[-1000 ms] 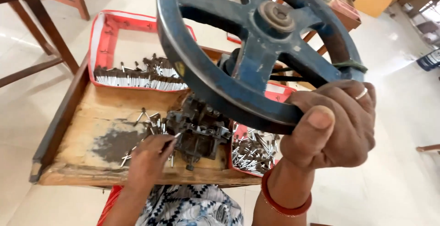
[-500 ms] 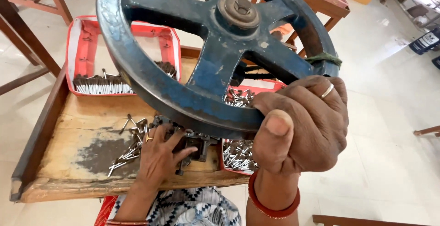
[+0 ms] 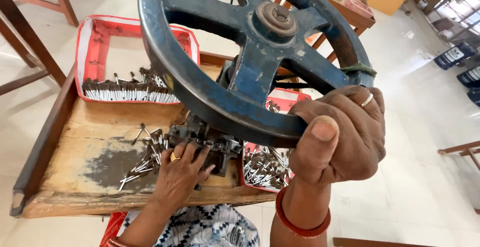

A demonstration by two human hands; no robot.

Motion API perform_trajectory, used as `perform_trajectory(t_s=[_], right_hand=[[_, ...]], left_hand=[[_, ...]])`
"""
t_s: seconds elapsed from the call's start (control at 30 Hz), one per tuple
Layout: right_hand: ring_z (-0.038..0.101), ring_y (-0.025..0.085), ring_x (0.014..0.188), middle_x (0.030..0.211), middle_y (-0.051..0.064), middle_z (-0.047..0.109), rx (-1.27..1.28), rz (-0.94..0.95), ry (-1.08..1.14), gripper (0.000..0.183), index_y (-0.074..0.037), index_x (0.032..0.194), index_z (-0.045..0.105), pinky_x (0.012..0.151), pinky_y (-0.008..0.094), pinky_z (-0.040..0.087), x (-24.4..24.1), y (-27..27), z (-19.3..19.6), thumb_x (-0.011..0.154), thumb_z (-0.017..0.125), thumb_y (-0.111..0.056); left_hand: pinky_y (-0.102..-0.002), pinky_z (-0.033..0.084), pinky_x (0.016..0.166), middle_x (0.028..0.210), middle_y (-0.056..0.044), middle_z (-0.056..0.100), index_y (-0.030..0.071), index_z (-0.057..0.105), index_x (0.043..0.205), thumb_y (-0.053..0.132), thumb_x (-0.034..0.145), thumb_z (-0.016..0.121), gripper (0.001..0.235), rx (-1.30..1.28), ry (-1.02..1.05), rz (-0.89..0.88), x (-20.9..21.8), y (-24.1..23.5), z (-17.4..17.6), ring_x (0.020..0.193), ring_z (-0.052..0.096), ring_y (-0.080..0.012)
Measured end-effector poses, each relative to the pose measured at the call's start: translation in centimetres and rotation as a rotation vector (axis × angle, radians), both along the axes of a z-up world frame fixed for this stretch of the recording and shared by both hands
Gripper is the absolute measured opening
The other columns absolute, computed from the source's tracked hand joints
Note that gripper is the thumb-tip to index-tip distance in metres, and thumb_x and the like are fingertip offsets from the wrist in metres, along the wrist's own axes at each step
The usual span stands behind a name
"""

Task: Operating a manual hand-cranked press to process or assemble small metal components.

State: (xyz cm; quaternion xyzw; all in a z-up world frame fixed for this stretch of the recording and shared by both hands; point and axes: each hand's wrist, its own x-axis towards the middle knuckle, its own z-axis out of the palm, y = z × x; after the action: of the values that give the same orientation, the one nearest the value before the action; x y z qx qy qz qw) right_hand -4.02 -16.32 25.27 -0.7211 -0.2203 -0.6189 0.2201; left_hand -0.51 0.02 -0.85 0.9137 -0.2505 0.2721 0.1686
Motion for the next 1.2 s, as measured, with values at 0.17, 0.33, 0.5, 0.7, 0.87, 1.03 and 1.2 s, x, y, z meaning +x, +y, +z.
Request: perform_trajectory(t_s=[0.17, 0.33, 0.5, 0.7, 0.87, 1.03, 1.2], right_hand=[[0.048, 0.019, 0.061, 0.068, 0.004, 0.058, -0.084, -0.082, 0.11, 0.052, -0.006, 0.076, 0.066, 0.069, 0.031, 0.033, -1.4, 2.4, 0.9, 0.118, 0.048, -0.032], [0.042, 0.018, 0.054, 0.055, 0.002, 0.044, -0.324, -0.597, 0.081, 0.048, -0.015, 0.064, 0.053, 0.06, 0.038, 0.031, -1.0, 9.7, 3.0, 0.103, 0.064, -0.04], [0.053, 0.018, 0.065, 0.069, 0.0, 0.058, -0.305, -0.261, 0.131, 0.041, -0.012, 0.08, 0.067, 0.072, 0.036, 0.039, -1.9, 2.0, 1.5, 0.113, 0.058, -0.035], [0.059, 0.021, 0.066, 0.068, 0.008, 0.063, 0.058, 0.182, 0.084, 0.061, 0.001, 0.073, 0.067, 0.074, 0.029, 0.04, 0.9, -3.7, 0.1, 0.118, 0.053, -0.038], [0.058, 0.025, 0.063, 0.062, 0.011, 0.056, 0.109, 0.263, 0.007, 0.071, 0.006, 0.066, 0.064, 0.075, 0.03, 0.04, 0.9, -2.6, -0.5, 0.117, 0.052, -0.042], [0.063, 0.027, 0.073, 0.071, 0.013, 0.063, -0.058, 0.029, -0.004, 0.068, 0.005, 0.077, 0.071, 0.081, 0.03, 0.042, 0.5, -3.0, -1.5, 0.122, 0.043, -0.038], [0.064, 0.027, 0.07, 0.069, 0.014, 0.063, -0.05, 0.062, 0.014, 0.064, 0.006, 0.077, 0.07, 0.079, 0.031, 0.043, 0.7, -2.7, -1.6, 0.12, 0.044, -0.034]], left_hand=[[-0.045, 0.037, 0.093, 0.116, -0.004, 0.057, 0.021, 0.068, 0.125, 0.045, 0.085, 0.069, 0.047, -0.074, 0.082, -0.071, 0.8, 1.0, 0.4, 0.112, 0.051, -0.0225], [-0.048, 0.036, 0.103, 0.132, -0.004, 0.056, 0.021, 0.067, 0.123, 0.035, 0.084, 0.064, 0.041, 0.109, 0.037, -0.065, 1.0, 0.1, -1.3, 0.128, 0.049, -0.0258], [-0.052, 0.034, 0.101, 0.133, -0.005, 0.061, 0.02, 0.07, 0.123, 0.032, 0.085, 0.066, 0.04, -0.131, 0.085, -0.023, 1.1, -2.0, 0.0, 0.126, 0.052, -0.026], [-0.046, 0.042, 0.103, 0.122, -0.002, 0.071, 0.016, 0.071, 0.126, 0.015, 0.09, 0.066, 0.036, -0.381, 0.098, -0.187, 0.8, -5.9, -5.5, 0.117, 0.06, -0.0234], [-0.039, 0.046, 0.105, 0.122, -0.006, 0.07, 0.006, 0.071, 0.127, 0.008, 0.082, 0.064, 0.045, -0.159, -0.063, -0.255, -2.8, -6.2, -0.3, 0.12, 0.063, -0.024], [-0.051, 0.053, 0.072, 0.09, -0.017, 0.066, 0.002, 0.065, 0.088, 0.027, 0.089, 0.074, 0.026, -0.429, 0.378, 0.225, -3.6, 6.6, 0.0, 0.087, 0.064, -0.0394], [-0.051, 0.056, 0.079, 0.096, -0.021, 0.067, 0.002, 0.064, 0.089, 0.019, 0.084, 0.071, 0.019, -0.161, 0.399, 0.424, -4.0, 14.4, -4.5, 0.09, 0.067, -0.0425]])
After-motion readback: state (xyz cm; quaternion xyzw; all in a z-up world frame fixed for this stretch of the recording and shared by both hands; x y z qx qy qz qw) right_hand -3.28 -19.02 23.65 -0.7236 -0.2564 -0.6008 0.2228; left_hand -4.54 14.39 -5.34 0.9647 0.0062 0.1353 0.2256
